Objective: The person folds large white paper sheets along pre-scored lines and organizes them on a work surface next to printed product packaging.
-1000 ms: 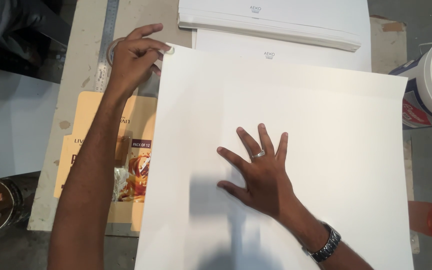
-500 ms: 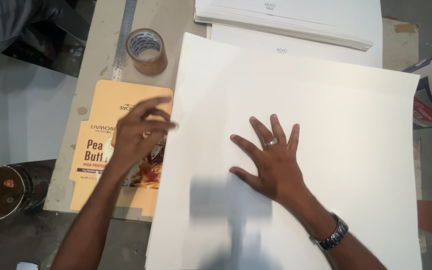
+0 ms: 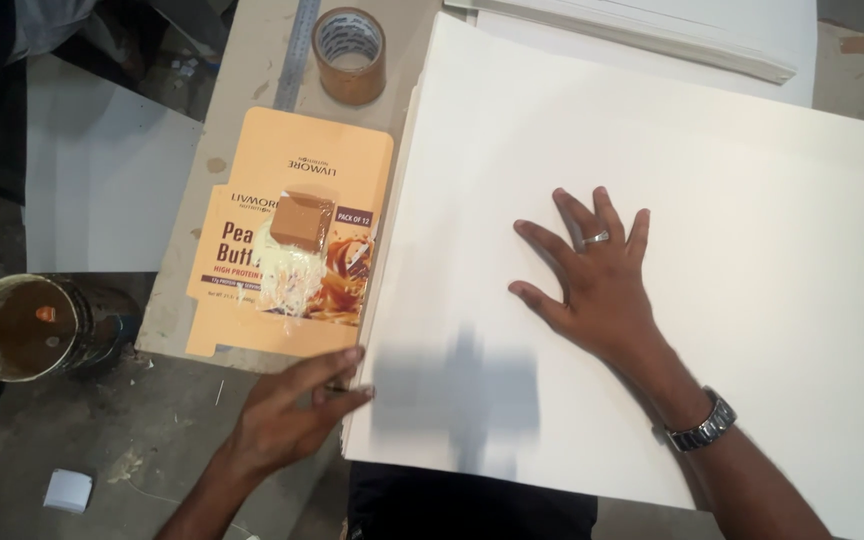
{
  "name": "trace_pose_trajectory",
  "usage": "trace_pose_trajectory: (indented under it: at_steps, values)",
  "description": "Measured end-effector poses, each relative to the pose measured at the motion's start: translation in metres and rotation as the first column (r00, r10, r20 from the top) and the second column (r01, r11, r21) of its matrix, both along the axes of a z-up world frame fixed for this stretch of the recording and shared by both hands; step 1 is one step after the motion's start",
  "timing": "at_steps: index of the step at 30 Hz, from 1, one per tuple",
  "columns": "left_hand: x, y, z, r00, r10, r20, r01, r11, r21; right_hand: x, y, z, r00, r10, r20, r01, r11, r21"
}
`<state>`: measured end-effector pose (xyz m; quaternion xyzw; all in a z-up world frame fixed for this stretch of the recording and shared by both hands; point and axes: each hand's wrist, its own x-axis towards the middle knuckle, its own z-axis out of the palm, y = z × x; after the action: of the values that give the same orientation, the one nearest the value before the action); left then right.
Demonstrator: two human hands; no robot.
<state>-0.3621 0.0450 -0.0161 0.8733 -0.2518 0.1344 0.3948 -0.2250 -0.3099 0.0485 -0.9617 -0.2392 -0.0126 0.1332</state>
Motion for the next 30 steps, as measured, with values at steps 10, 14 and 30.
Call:
trace_pose_trajectory:
  at_steps: [10,14,30]
  values:
    - [-0.048,0.000,0.040,0.936,-0.111,0.335,0.082,0.992,0.099,0.001,-0.001,0.002,1.000,-0.007,-0.014,0.007,1.000,-0.003]
    - [-0.038,-0.004,0.050,0.954,0.046,0.296,-0.032,0.998,-0.051,-0.003,-0.001,0.001,1.000,0.009,-0.022,-0.009,1.000,0.005]
    - [-0.044,-0.018,0.063,0.977,0.181,0.111,-0.200,0.961,0.193,0.000,0.000,0.001,1.000,-0.005,-0.029,0.004,1.000,-0.005]
